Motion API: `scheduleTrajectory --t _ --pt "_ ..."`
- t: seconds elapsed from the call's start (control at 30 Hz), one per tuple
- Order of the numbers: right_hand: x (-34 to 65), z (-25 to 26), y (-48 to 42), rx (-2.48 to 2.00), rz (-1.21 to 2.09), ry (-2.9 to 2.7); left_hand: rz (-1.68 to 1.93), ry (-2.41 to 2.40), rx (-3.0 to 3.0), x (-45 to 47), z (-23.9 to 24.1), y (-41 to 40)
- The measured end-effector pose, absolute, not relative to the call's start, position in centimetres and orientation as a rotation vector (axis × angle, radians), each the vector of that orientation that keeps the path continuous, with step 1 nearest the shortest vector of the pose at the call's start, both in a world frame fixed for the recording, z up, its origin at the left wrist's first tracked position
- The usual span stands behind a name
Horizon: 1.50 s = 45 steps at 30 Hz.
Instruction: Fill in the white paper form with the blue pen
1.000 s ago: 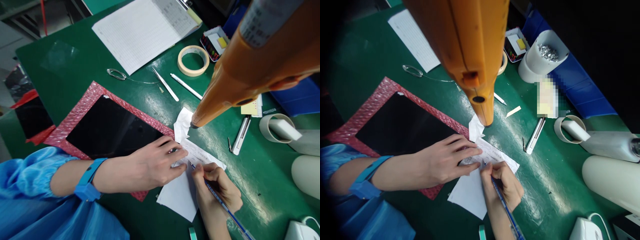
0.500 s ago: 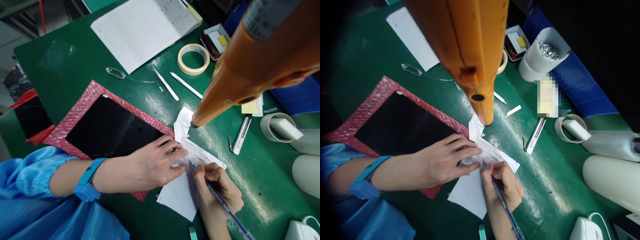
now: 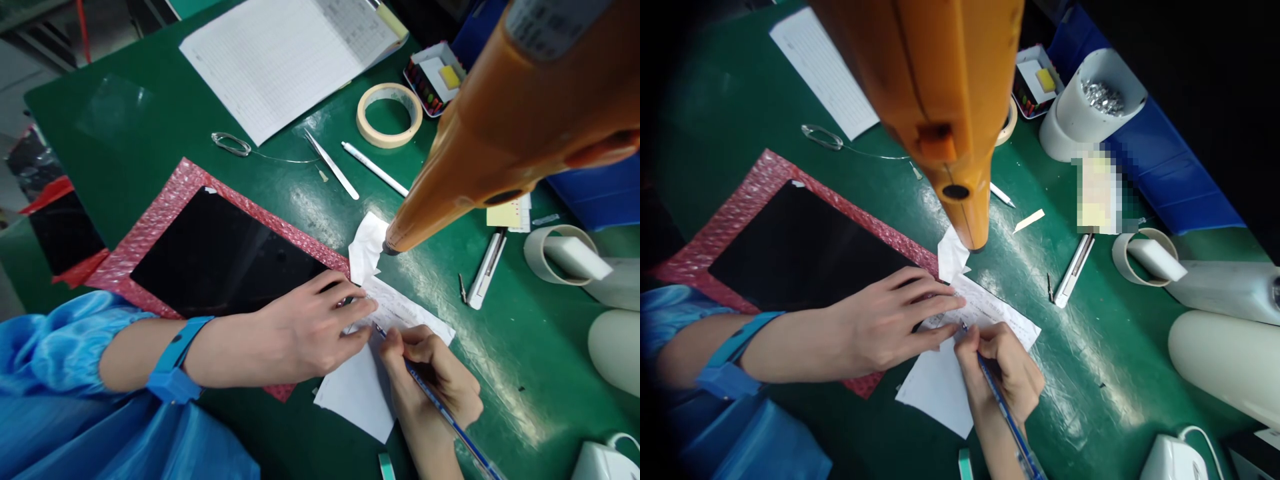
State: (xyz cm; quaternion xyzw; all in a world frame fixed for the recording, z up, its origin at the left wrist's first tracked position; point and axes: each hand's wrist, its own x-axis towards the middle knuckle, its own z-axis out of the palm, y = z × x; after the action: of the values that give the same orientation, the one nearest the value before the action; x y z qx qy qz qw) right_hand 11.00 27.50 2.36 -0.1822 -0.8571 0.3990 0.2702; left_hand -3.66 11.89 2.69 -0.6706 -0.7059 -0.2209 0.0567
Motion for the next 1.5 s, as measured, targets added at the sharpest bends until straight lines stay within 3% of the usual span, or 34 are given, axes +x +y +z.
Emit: scheduleTrajectory --t 1.5 --pt "11.13 2.46 28.36 -0.447 0.987 -2.353 -0.67 -2.167 -2.082 -3.76 2.9 11.8"
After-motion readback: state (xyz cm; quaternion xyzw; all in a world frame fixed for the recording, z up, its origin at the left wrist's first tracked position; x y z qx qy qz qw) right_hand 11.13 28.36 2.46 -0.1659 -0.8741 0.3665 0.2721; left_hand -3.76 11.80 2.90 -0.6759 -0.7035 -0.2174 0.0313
